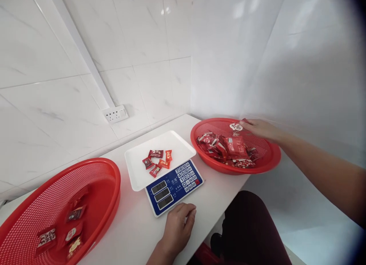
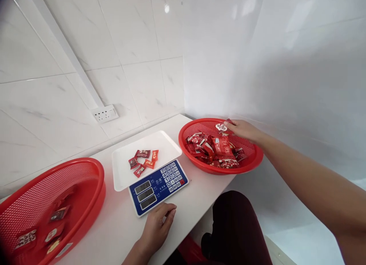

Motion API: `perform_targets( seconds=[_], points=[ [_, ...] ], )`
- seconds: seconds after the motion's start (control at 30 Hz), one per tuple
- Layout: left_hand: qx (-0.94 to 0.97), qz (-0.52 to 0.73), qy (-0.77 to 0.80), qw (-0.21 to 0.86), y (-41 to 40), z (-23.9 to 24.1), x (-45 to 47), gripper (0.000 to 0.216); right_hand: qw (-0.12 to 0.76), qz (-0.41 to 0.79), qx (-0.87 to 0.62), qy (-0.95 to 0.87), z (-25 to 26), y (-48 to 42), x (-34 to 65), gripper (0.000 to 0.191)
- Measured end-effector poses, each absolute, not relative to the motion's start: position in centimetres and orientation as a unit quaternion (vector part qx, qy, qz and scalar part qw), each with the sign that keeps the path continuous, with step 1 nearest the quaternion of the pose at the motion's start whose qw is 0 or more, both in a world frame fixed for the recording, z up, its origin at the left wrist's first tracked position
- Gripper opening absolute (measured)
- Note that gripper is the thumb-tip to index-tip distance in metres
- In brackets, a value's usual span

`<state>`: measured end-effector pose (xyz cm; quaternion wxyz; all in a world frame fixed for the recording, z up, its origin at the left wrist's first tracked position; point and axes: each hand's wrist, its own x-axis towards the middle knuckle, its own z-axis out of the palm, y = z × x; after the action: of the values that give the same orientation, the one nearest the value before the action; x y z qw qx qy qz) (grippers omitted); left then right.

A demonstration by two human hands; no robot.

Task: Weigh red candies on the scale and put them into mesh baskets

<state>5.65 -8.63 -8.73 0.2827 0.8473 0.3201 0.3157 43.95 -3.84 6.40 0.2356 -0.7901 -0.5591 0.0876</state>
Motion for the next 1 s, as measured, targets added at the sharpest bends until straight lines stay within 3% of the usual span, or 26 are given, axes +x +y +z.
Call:
perform_targets(
  seconds=[0.23,0.43,0.6,1.0],
  points=[
    [0.848,0.311,0.325,0.28,-9.0,-8.9,5.7,0.022,0.345,0.247,-0.731,-0.535,6.8,-1.9,37.2,0.032],
    [0.853,0.298,0.334,0.268,-9.0,-9.0,5.6,0.023,0.24,0.209,-0.629,-0.71,5.1,1.3,28.7,0.04],
    [0.855,0.29,0.335,0.269,-9.0,-8.8,5.5,0.022,0.266,0.11,-0.574,-0.767,3.6,3.7,24.0,0.047],
    [0.872,0.268,0.319,0.257,-9.1,-8.9,5.6,0.025,0.15,0.103,-0.442,-0.878,-2.2,3.4,24.2,0.042]
  ],
)
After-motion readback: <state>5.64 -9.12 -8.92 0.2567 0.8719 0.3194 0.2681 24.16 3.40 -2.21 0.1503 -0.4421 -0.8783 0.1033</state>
